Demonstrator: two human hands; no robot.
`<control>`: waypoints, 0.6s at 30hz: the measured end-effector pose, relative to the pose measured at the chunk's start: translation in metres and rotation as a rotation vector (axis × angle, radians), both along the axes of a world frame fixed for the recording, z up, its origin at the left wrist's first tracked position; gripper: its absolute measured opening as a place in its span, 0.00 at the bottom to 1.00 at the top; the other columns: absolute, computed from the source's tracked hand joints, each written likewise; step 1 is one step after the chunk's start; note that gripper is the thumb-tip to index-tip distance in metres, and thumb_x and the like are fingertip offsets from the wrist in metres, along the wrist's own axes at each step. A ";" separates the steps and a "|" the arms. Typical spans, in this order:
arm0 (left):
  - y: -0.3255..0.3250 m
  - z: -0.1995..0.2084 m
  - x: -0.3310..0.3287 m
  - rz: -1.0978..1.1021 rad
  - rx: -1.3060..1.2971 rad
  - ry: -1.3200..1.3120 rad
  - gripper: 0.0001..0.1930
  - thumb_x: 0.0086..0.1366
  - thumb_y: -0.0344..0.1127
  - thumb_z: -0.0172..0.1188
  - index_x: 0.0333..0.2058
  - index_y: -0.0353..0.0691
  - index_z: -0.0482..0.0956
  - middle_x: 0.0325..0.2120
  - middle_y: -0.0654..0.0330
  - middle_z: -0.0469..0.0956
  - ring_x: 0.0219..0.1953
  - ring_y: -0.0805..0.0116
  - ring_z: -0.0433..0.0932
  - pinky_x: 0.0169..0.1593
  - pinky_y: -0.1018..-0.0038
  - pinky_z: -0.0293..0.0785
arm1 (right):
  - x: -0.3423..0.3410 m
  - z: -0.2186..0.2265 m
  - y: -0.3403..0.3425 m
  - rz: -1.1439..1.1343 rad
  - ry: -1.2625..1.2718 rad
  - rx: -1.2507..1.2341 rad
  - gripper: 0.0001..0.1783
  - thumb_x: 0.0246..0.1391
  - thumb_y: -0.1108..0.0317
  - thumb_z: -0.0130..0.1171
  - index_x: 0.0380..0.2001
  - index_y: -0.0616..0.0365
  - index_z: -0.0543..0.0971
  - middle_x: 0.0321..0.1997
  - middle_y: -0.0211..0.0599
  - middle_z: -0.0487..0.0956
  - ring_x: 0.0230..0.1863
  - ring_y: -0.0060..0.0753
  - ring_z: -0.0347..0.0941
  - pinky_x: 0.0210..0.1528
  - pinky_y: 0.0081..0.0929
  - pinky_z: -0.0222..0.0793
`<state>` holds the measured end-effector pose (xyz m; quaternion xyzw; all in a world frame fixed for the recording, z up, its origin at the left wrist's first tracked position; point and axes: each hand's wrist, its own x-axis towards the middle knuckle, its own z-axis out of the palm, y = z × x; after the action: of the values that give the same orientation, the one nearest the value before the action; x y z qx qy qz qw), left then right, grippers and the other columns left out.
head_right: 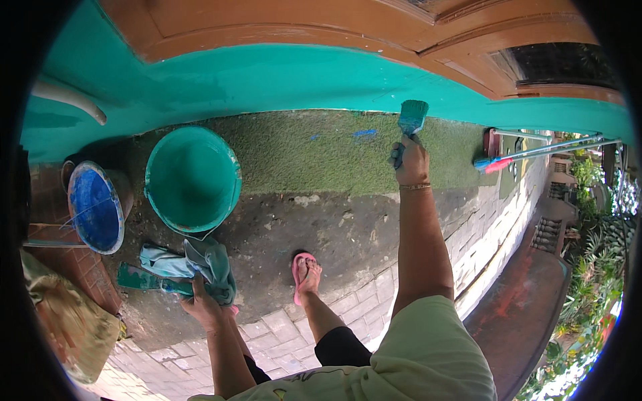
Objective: The person paints a green exterior wall using a brush and a paint scraper, dipping the brush into a bucket of green paint and applying it over white patches on the wall.
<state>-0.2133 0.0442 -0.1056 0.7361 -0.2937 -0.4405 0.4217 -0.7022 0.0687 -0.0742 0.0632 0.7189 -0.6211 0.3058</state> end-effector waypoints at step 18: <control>-0.008 0.020 -0.011 0.062 0.056 0.050 0.09 0.55 0.32 0.62 0.28 0.32 0.76 0.27 0.62 0.75 0.30 0.71 0.71 0.38 0.75 0.66 | 0.090 -0.009 -0.065 0.454 0.400 -0.122 0.18 0.53 0.75 0.61 0.49 0.63 0.78 0.38 0.25 0.78 0.38 0.14 0.70 0.40 0.13 0.65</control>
<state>-0.2239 0.0363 -0.0859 0.7452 -0.2475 -0.4534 0.4216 -0.6118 0.0035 -0.0833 -0.2408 0.7221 -0.5789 0.2924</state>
